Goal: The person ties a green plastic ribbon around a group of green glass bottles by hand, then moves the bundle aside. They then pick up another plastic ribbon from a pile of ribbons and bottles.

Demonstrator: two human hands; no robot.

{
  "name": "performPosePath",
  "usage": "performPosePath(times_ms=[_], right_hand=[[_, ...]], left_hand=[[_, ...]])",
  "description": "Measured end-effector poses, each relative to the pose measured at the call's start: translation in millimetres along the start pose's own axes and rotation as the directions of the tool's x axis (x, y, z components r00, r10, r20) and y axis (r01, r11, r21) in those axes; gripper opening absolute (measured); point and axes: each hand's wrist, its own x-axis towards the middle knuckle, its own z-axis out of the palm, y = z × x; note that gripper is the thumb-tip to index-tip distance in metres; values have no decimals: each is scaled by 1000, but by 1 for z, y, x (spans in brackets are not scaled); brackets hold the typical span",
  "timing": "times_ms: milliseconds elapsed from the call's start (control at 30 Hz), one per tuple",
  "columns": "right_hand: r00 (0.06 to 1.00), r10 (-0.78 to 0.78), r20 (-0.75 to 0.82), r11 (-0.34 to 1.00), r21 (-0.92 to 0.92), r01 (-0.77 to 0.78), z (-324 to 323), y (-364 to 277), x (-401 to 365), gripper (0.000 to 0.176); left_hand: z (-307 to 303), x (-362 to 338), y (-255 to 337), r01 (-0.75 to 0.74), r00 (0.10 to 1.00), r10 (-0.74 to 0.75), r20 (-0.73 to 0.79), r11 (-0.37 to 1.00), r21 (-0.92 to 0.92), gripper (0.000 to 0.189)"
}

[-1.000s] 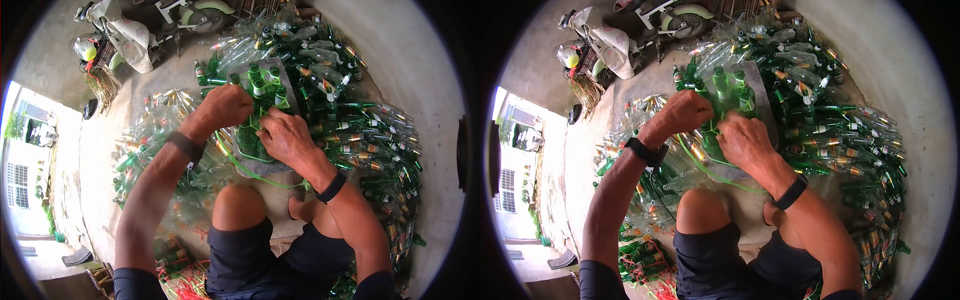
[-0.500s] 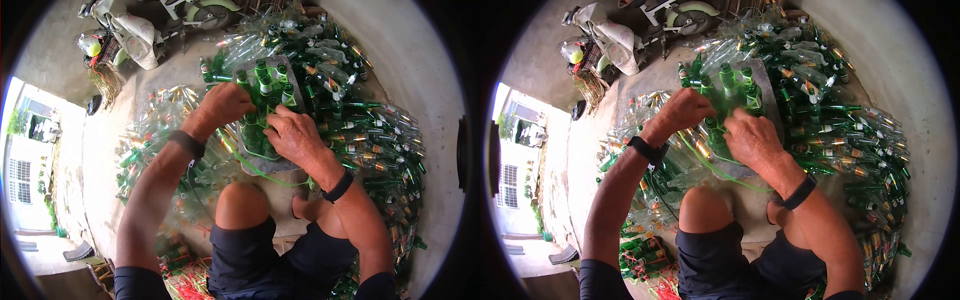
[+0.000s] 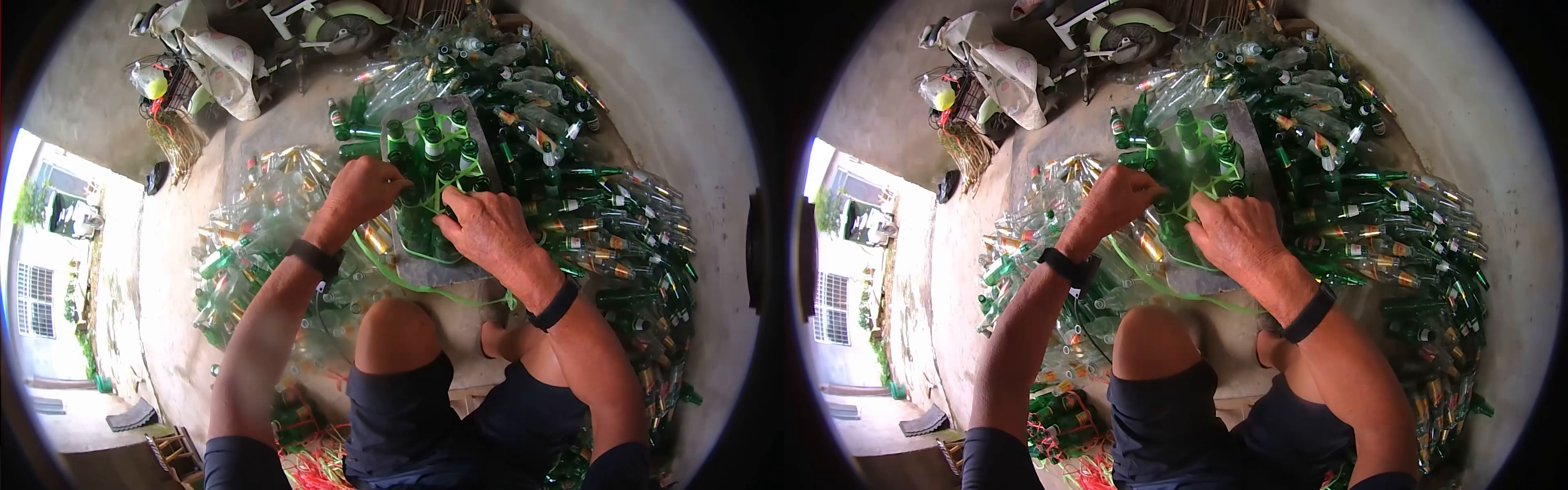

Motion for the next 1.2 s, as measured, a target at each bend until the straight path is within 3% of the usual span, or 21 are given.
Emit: performPosePath(times_ms=[267, 333, 367, 433, 600, 833, 900, 1200], right_hand=[[999, -48, 14, 999, -21, 48, -3, 8, -1, 23], [998, -62, 18, 998, -25, 62, -10, 17, 0, 23], [998, -52, 21, 998, -38, 53, -15, 23, 0, 21], [999, -38, 25, 998, -52, 40, -23, 35, -1, 20], [1000, 6, -8, 1000, -21, -6, -28, 56, 10, 31], [998, 6, -63, 1000, -1, -6, -25, 57, 12, 34], [999, 14, -51, 1000, -5, -14, -27, 54, 13, 34], [999, 24, -48, 999, 33, -22, -28, 53, 13, 35]], left_hand=[[8, -14, 10, 100, 993, -101, -58, 995, -32, 19], [17, -22, 16, 144, 983, -157, -96, 981, -127, 17], [27, -28, 20, 57, 981, -85, -175, 985, -163, 19], [37, -40, 39, 182, 970, -214, -119, 955, -234, 24], [62, -51, 65, 150, 972, -214, -93, 879, -452, 28], [68, -62, 68, 150, 967, -233, -98, 839, -523, 27], [72, -67, 72, 110, 945, -261, -198, 823, -557, 27], [87, -88, 81, 59, 869, -354, -345, 768, -638, 24]])
